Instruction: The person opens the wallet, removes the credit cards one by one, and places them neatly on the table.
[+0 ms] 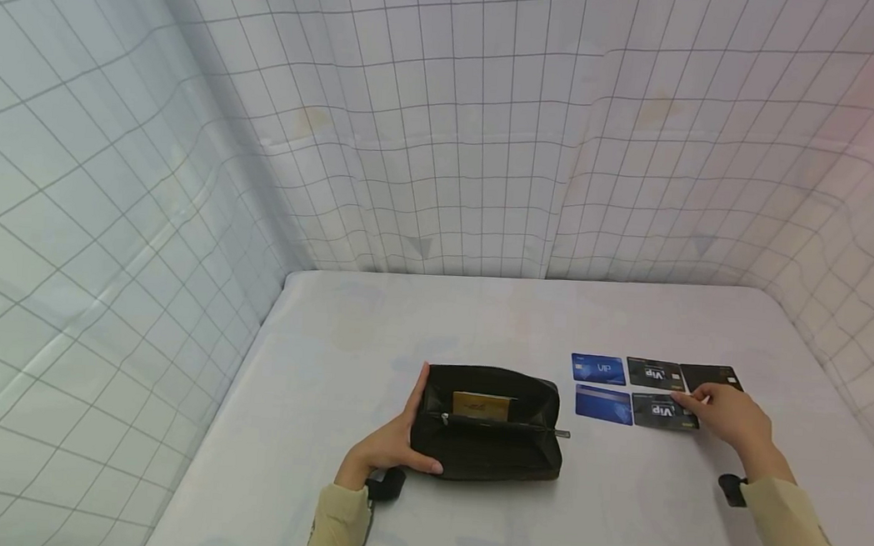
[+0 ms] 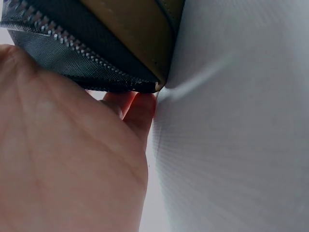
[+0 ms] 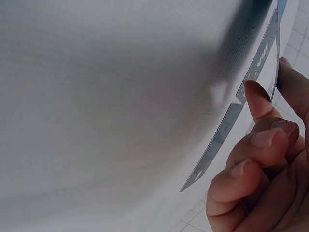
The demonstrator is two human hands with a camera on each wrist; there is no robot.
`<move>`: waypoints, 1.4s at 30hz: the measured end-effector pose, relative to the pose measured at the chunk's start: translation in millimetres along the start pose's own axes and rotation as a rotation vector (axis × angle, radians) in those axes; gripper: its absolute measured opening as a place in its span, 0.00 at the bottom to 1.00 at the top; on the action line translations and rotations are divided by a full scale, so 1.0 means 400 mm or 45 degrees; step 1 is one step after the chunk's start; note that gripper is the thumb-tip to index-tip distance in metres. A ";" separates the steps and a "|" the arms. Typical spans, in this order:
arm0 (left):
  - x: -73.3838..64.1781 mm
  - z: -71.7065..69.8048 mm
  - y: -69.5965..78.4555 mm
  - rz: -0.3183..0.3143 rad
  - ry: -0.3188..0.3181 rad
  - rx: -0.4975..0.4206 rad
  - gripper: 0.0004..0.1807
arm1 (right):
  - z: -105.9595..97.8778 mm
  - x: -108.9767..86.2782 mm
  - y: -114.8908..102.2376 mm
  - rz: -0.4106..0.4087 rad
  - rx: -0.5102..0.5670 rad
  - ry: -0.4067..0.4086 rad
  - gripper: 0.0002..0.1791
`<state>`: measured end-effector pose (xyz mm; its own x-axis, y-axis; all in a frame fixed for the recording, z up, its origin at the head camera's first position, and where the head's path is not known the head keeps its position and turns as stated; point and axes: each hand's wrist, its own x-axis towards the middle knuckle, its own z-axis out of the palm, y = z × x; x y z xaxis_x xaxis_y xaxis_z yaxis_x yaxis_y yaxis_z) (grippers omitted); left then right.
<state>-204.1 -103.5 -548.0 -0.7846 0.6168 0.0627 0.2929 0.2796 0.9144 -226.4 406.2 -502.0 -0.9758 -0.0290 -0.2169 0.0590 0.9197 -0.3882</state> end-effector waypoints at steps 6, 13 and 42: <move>0.000 0.000 0.002 -0.006 -0.001 -0.013 0.74 | 0.000 -0.002 0.004 0.025 0.008 -0.026 0.38; -0.005 -0.005 0.034 -0.025 -0.034 0.007 0.74 | 0.006 -0.002 0.014 0.090 -0.002 -0.040 0.41; -0.012 -0.007 0.067 -0.031 -0.037 0.005 0.73 | 0.010 -0.011 0.009 0.255 0.057 -0.010 0.41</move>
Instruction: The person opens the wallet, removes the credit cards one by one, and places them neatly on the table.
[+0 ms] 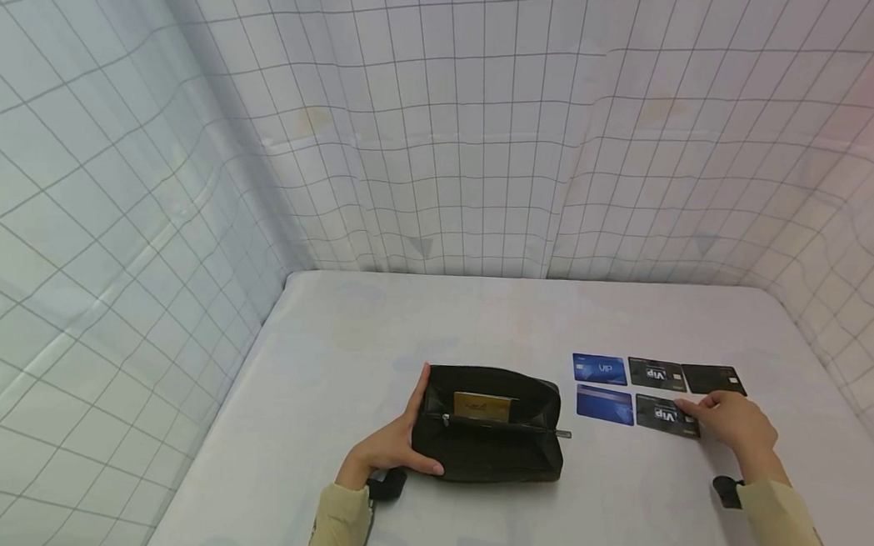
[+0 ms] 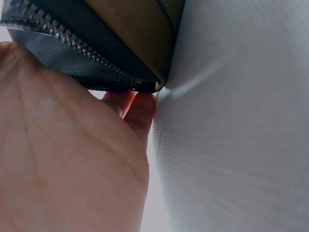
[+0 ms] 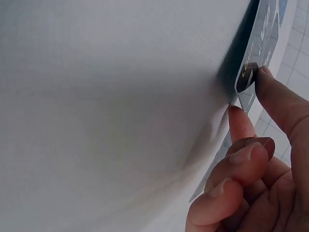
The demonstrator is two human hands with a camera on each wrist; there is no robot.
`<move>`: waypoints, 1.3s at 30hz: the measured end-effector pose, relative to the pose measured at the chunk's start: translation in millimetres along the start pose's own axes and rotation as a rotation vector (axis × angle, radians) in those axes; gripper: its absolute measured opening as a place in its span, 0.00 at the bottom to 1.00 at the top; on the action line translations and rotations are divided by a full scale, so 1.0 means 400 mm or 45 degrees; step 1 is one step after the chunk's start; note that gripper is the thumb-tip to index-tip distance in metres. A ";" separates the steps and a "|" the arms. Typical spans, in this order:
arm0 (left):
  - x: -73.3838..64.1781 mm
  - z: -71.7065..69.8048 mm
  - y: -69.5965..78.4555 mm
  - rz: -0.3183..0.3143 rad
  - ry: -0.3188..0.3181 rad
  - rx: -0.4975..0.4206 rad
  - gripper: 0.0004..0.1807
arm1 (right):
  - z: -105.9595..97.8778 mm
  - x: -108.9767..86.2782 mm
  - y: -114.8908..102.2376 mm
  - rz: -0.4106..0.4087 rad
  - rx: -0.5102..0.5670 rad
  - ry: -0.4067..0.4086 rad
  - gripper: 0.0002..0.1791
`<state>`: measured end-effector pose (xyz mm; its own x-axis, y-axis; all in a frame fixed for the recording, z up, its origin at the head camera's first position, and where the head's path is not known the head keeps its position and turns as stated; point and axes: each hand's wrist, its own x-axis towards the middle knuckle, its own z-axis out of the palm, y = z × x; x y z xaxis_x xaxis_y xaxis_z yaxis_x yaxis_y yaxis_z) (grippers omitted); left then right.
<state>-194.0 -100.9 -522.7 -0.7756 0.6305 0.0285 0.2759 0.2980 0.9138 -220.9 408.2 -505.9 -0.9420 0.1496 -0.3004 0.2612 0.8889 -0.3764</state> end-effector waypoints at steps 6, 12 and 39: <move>0.012 0.009 -0.060 -0.008 0.024 0.030 0.74 | 0.002 -0.005 -0.002 0.041 0.024 -0.006 0.40; 0.011 0.008 -0.056 -0.012 0.030 0.046 0.75 | 0.009 -0.002 -0.005 0.072 0.027 0.009 0.41; -0.011 -0.004 0.033 -0.041 -0.024 0.007 0.72 | -0.021 -0.062 -0.127 -0.158 -0.032 0.280 0.34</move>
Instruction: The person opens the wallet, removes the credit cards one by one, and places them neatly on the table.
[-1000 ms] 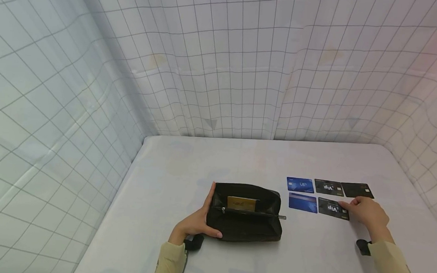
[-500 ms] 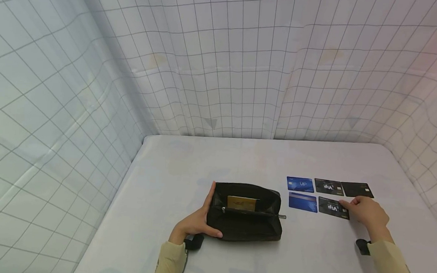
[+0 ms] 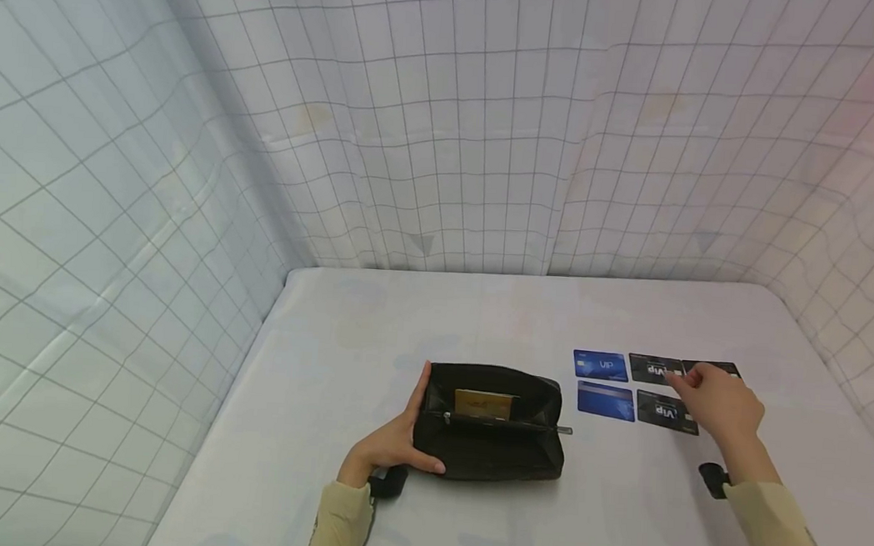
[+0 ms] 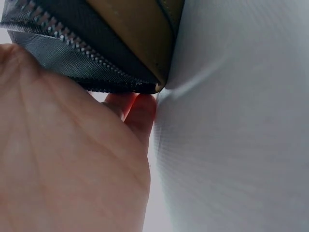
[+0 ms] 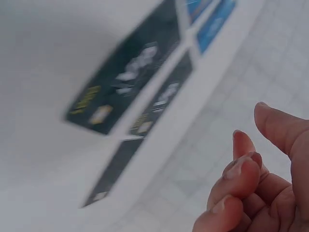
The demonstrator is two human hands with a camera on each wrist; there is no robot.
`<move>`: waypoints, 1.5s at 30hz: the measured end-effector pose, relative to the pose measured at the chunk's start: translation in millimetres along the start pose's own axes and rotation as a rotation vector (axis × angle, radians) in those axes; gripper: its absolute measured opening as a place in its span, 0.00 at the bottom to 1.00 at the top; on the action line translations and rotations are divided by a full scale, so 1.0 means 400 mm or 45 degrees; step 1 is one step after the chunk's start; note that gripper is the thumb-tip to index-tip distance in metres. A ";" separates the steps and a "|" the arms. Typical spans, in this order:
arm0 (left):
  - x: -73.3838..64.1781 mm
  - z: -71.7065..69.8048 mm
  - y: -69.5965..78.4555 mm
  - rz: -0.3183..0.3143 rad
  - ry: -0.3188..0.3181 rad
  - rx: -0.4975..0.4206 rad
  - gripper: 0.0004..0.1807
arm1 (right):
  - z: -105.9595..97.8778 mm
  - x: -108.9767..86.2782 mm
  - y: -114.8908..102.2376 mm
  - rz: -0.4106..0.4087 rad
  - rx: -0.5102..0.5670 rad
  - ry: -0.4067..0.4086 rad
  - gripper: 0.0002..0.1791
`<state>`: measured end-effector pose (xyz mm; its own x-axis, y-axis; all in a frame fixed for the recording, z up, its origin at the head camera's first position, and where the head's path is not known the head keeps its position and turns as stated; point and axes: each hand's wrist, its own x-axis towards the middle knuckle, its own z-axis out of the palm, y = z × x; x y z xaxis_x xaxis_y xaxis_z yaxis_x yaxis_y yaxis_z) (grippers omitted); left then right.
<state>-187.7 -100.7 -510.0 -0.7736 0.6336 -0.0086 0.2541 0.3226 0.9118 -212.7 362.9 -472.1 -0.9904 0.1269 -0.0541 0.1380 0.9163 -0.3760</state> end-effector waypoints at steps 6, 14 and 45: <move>0.000 0.000 0.003 0.007 -0.009 -0.002 0.72 | -0.028 -0.021 -0.123 -0.184 0.017 0.191 0.27; -0.001 0.002 0.006 -0.008 -0.003 -0.010 0.71 | -0.024 -0.053 -0.274 -0.406 0.067 0.208 0.22; -0.001 -0.002 -0.001 0.017 -0.009 -0.023 0.71 | 0.145 -0.075 -0.516 -0.666 0.025 -0.175 0.13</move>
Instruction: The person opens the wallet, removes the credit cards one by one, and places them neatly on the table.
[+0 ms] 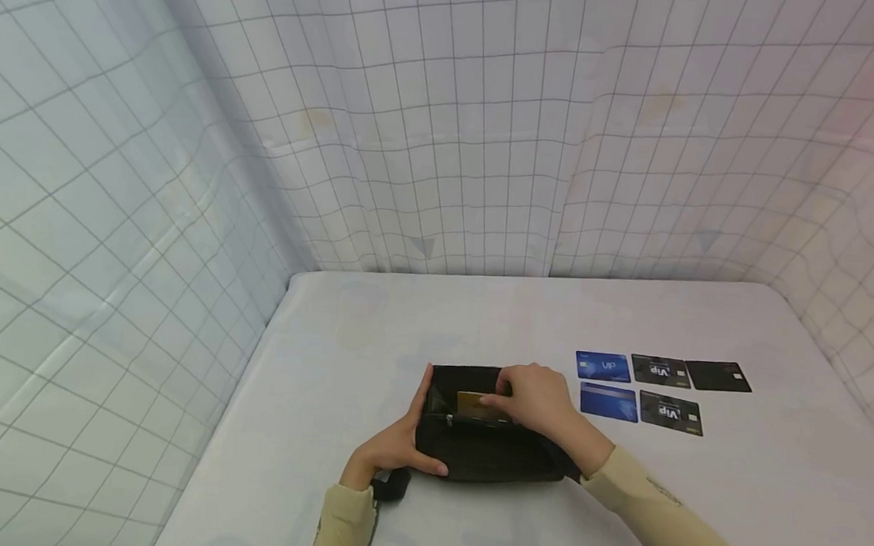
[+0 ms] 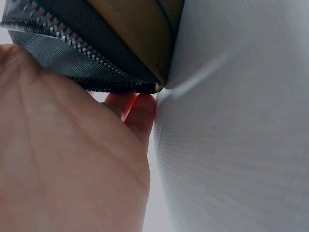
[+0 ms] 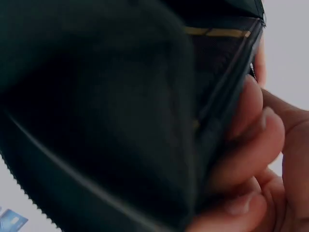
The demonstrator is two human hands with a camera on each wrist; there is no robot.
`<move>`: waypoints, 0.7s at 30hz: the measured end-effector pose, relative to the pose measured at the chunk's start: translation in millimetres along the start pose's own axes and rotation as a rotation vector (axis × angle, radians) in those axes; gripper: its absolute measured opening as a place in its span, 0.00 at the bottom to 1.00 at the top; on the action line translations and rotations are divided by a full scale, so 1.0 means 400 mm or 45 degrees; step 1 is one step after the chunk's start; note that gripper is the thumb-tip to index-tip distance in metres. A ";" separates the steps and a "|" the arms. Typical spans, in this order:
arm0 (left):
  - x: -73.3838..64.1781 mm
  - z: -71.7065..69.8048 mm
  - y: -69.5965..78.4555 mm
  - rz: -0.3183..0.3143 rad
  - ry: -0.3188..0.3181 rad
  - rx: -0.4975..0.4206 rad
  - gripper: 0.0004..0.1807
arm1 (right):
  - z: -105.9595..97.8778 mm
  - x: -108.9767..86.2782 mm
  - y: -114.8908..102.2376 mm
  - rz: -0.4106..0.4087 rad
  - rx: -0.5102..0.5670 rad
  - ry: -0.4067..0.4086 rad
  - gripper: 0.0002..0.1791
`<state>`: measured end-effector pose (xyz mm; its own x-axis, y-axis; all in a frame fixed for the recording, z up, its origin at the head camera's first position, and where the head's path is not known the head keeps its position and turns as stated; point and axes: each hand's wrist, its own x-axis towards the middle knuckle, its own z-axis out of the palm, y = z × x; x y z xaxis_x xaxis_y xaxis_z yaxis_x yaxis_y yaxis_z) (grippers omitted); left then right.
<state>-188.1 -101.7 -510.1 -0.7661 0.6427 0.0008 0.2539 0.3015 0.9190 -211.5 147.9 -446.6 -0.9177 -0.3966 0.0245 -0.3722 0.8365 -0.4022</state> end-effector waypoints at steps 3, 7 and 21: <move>0.000 0.001 -0.002 0.012 -0.001 -0.001 0.71 | 0.005 0.002 -0.002 0.038 0.007 0.028 0.13; 0.001 0.001 -0.003 0.020 -0.003 0.004 0.71 | 0.012 0.001 0.004 0.085 0.012 0.065 0.13; -0.002 0.003 0.006 -0.006 -0.010 0.012 0.71 | 0.037 0.001 0.008 0.131 -0.027 0.112 0.11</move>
<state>-186.3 -100.7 -508.4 -0.7624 0.6470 -0.0067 0.2558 0.3109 0.9154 -210.9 145.0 -461.4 -0.9594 -0.2745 0.0648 -0.2777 0.8791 -0.3874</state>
